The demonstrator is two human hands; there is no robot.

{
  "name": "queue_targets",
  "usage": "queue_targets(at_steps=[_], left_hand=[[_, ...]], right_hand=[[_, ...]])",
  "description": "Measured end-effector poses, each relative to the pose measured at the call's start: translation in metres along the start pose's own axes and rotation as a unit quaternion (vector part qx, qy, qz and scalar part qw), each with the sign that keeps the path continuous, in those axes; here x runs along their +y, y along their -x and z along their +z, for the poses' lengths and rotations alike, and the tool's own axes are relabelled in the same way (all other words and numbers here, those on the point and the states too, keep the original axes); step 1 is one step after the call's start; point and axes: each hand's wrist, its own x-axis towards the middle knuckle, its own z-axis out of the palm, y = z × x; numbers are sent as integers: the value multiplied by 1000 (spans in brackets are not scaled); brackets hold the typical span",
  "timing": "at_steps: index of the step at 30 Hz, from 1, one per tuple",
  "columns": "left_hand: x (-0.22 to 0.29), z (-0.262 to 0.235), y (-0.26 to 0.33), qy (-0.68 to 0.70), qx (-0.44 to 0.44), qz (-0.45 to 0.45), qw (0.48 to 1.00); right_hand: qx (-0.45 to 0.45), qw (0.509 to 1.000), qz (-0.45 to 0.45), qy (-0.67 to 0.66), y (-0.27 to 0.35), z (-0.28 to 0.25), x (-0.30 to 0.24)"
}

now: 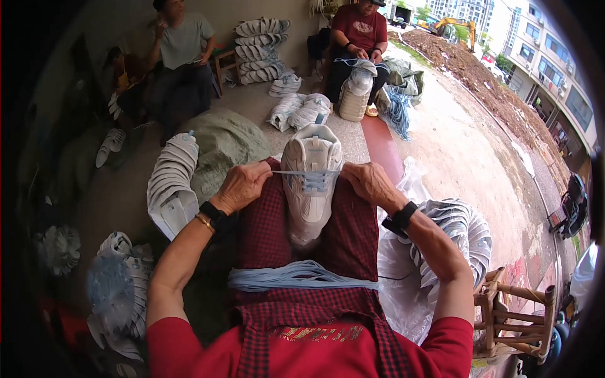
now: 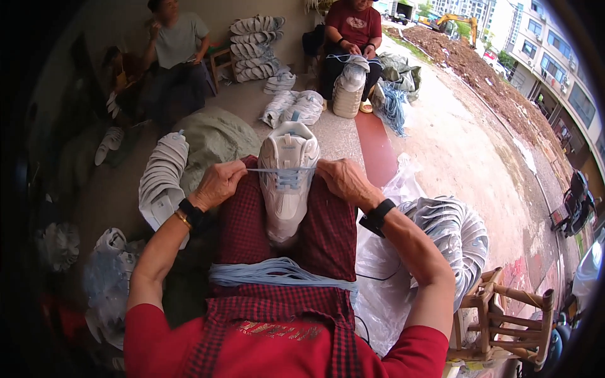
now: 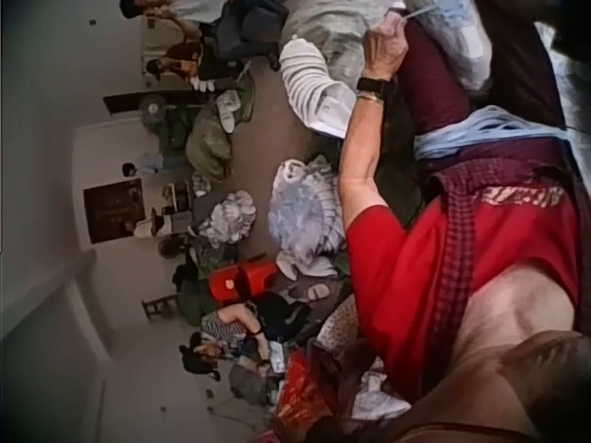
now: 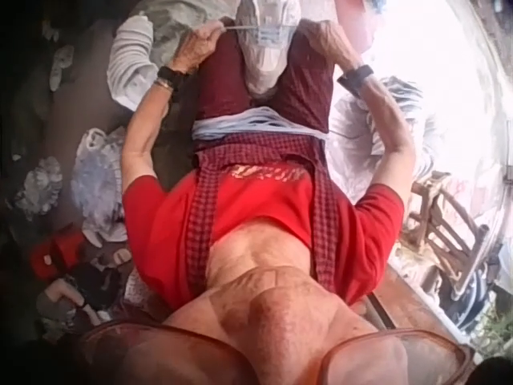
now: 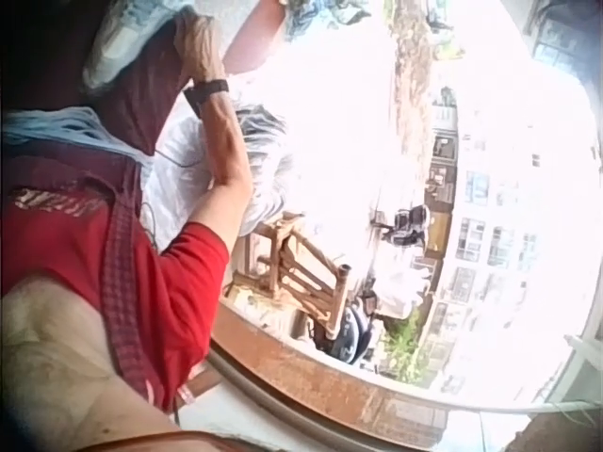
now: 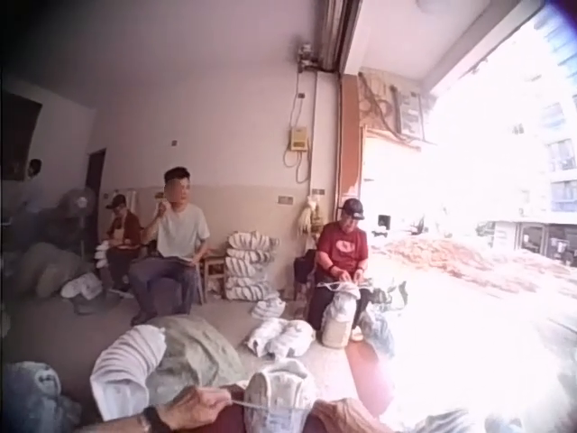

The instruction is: Lacing a white sneaker while sitting in a workshop.

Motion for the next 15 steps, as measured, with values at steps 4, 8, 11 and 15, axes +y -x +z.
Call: queue_targets(at_steps=[4, 8, 11, 15], left_hand=[[7, 2, 2, -9, 45, 26, 999], [8, -6, -9, -84, 62, 91, 990], [10, -13, -19, -122, 74, 107, 984], [-6, -35, -3, -131, 36, 83, 987]], right_hand=[[8, 999, -37, 5, 3, 1, 1], [24, 997, -68, 22, 0, -1, -9], [2, 992, -113, 63, 1, -4, 3], [21, 993, -93, 75, 23, -20, 40]])
